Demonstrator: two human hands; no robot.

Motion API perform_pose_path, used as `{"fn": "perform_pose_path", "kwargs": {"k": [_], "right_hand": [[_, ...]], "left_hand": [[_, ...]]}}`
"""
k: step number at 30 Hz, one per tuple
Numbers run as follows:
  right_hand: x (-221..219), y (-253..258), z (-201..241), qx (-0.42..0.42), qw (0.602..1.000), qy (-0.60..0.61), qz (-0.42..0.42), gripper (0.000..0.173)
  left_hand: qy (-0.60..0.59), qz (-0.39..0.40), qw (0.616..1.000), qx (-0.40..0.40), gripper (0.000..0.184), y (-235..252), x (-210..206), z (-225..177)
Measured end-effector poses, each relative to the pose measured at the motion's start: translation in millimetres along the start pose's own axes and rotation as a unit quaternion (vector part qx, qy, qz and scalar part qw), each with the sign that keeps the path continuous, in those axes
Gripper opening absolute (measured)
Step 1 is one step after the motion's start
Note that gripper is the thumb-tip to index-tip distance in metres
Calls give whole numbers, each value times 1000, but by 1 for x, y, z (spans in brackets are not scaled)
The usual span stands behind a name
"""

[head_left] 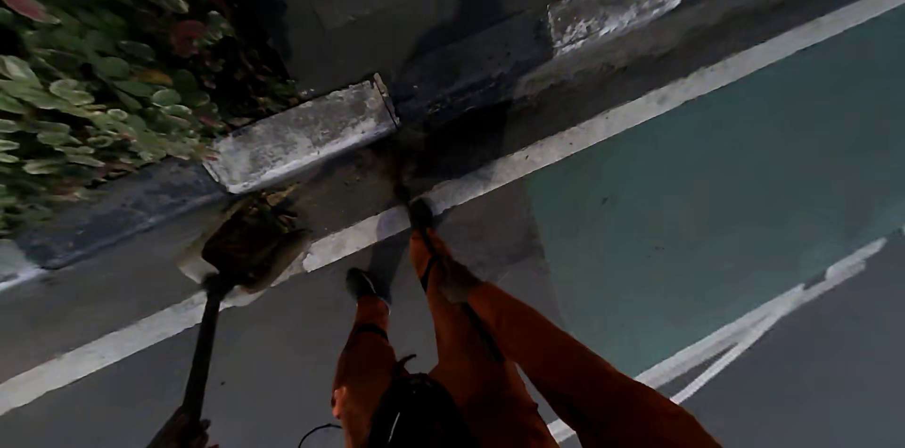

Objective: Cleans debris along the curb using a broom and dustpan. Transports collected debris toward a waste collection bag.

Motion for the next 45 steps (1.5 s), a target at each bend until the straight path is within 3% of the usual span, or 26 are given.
{"fn": "perform_pose_path", "kwargs": {"k": [3,6,9,12,17,20,22,24,27,30,33,36,41,43,45], "right_hand": [[-41,-22,-3,31,999,7,42,52],[-72,-73,-14,18,998,43,42,56],[-95,-98,-29,-48,998,48,-13,59],[-135,-87,-12,-93,985,88,-117,55],[-248,8,95,-73,971,77,-215,55],[-355,61,188,-36,985,-107,-132,60],[-439,29,250,-40,986,-158,-29,64],[-497,3,282,-17,991,-136,8,69],[-539,19,265,69,993,-93,31,59],[-584,-12,213,110,987,-115,40,57],[-601,-80,176,84,996,-33,21,64],[-611,-107,161,30,996,59,-60,59],[-663,-40,210,-43,964,200,-170,50],[-693,-3,260,-59,968,174,-171,48],[-732,16,302,-65,985,105,-121,48]], "left_hand": [[-22,3,1000,3,21,13,14,-1],[-27,1,1000,-5,24,25,37,-2],[-73,26,997,20,26,37,76,2],[-118,107,987,34,28,69,132,5],[-125,155,978,59,30,114,243,10],[-135,124,981,56,27,140,295,-13],[-114,96,988,33,24,156,309,-28],[-88,78,993,12,19,166,314,-42],[-38,82,996,-10,18,172,328,-54],[-34,96,995,-14,17,197,348,-38],[-50,109,993,3,21,219,367,-16],[-45,141,989,-1,25,246,405,14],[-64,232,970,-32,33,301,495,39],[-93,242,966,-7,33,325,537,33],[-112,240,964,16,31,340,585,31]]}}
Point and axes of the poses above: each hand's wrist, its own y-axis towards the middle knuckle, its own x-axis out of the back of the hand, z = x × y, the point moved 5 cm from there along y, towards the middle knuckle, and after that the axes turned 7 degrees about y, right-handed, at the moved point
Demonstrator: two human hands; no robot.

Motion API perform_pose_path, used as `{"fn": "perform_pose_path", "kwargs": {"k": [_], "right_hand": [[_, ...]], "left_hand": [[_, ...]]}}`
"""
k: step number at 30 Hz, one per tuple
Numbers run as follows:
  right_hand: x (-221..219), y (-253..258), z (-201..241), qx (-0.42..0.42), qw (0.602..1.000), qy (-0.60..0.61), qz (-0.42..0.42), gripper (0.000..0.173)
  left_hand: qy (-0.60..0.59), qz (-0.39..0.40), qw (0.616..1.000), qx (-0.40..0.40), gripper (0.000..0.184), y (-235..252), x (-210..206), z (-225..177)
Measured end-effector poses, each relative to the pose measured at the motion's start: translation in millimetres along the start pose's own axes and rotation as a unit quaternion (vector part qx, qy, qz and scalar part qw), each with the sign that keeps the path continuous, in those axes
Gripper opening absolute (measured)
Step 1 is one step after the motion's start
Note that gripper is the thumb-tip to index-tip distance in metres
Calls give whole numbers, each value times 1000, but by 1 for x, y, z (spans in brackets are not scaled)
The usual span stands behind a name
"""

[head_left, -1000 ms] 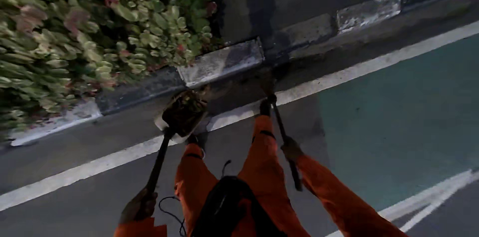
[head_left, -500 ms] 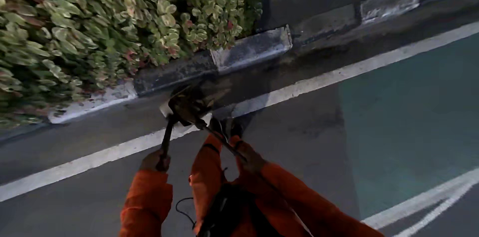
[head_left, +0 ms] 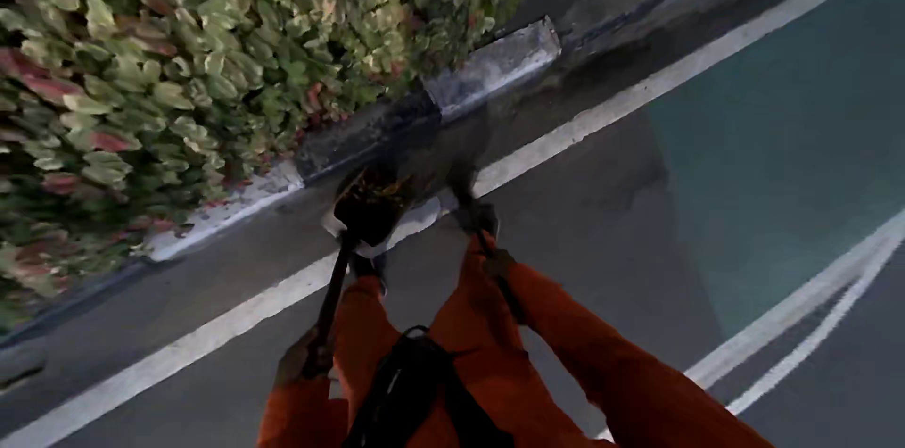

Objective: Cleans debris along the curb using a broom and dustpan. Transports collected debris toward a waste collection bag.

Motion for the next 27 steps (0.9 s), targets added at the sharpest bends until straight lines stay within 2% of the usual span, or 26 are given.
{"fn": "perform_pose_path", "kwargs": {"k": [2,4,7,9,12,15,17,19,20,22,24,27], "right_hand": [[-35,-14,16,15,997,-38,59,46],[-63,-41,22,25,995,12,93,45],[-105,-78,22,4,990,136,47,55],[-116,-74,35,8,988,149,-27,54],[-120,-41,74,-5,988,123,-97,48],[-122,4,135,-3,994,48,-95,47],[-169,16,155,12,998,-41,-44,49],[-217,6,167,34,994,-107,-5,50],[-231,-8,161,38,991,-125,10,50],[-228,-34,141,42,990,-130,32,47],[-223,-65,120,28,996,-68,55,44],[-251,-92,97,13,999,34,-9,48]], "left_hand": [[-10,-23,1000,8,28,-12,40,-18],[-8,-54,998,14,27,-19,73,-37],[-9,-91,996,19,25,-21,121,-58],[-2,-98,995,7,24,-13,145,-77],[38,-115,993,-2,23,-2,173,-92],[55,-133,990,-3,22,-4,171,-103],[64,-139,988,13,23,-6,183,-95],[69,-111,991,10,27,7,202,-95],[64,-100,993,11,28,9,216,-90],[44,-84,995,6,28,11,248,-83],[31,-75,997,-4,30,11,281,-85],[-13,-55,998,-10,29,7,341,-84]]}}
Point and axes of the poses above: each hand's wrist, its own y-axis towards the middle knuckle, its own x-axis out of the back of the hand, z = x × y, the point moved 5 cm from there along y, towards the middle knuckle, and after that the axes turned 7 degrees about y, right-handed, at the moved point
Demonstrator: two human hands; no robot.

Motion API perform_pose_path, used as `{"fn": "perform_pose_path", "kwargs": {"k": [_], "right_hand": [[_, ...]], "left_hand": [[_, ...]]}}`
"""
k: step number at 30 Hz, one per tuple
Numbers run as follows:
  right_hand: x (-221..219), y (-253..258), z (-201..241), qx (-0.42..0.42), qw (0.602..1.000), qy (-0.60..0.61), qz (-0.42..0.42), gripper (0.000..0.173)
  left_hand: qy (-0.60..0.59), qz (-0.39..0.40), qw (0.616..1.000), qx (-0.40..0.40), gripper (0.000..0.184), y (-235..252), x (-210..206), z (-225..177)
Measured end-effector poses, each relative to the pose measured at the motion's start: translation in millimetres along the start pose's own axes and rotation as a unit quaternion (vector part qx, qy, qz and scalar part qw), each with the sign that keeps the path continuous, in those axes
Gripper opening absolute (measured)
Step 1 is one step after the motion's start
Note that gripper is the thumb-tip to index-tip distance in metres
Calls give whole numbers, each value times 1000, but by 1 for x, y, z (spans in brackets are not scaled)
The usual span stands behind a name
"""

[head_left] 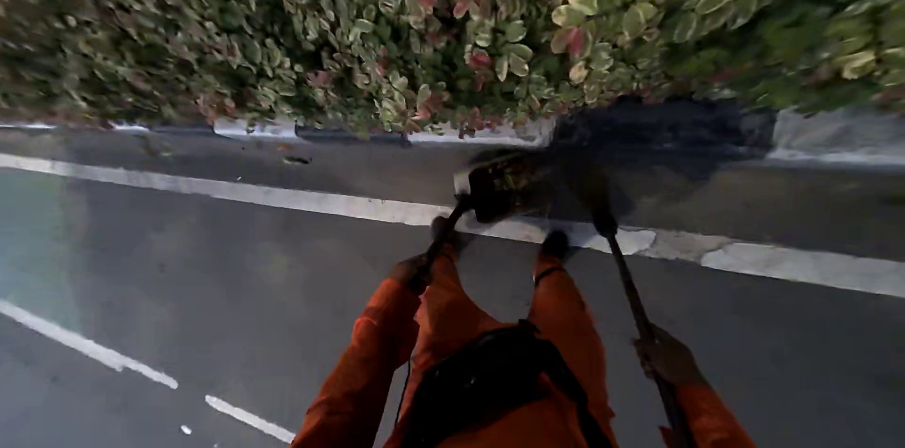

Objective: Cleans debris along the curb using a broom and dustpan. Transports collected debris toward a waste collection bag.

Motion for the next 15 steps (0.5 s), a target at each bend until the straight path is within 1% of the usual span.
{"fn": "perform_pose_path", "kwargs": {"k": [1,2,4,5,6,7,8,9,10,12,13,15], "right_hand": [[-17,0,2,5,1000,-2,-30,46],[-37,5,15,14,998,-9,-63,43],[-84,18,53,13,993,-11,-114,41],[-109,20,75,-4,993,-6,-122,42],[-136,20,104,-17,994,-26,-104,46],[-169,20,134,-18,995,-76,-63,50],[-206,25,153,-4,991,-127,-27,52],[-250,32,163,17,984,-177,3,53],[-300,33,164,29,979,-201,19,55],[-386,0,166,12,976,-201,78,60],[-416,-18,166,7,979,-181,96,62],[-446,-40,157,20,983,-125,137,60]], "left_hand": [[-18,2,1000,0,27,-2,25,0],[-35,1,999,-3,27,-4,50,-5],[-66,-14,998,-6,26,-11,106,-17],[-62,-17,998,-1,27,-13,137,-24],[-58,-17,998,3,28,-12,169,-33],[-54,-12,998,6,30,-9,202,-41],[-51,-3,999,5,32,-6,232,-50],[-47,-6,999,5,32,-4,260,-60],[-38,-17,999,2,30,-2,287,-71],[0,-41,999,0,26,8,327,-91],[20,-59,998,1,25,17,343,-99],[52,-91,994,-3,25,40,369,-114]]}}
Point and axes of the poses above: each hand's wrist, its own y-axis towards the middle knuckle, its own x-axis out of the back of the hand, z = x × y, the point moved 5 cm from there along y, towards the middle knuckle, and after that the axes turned 7 degrees about y, right-handed, at the moved point
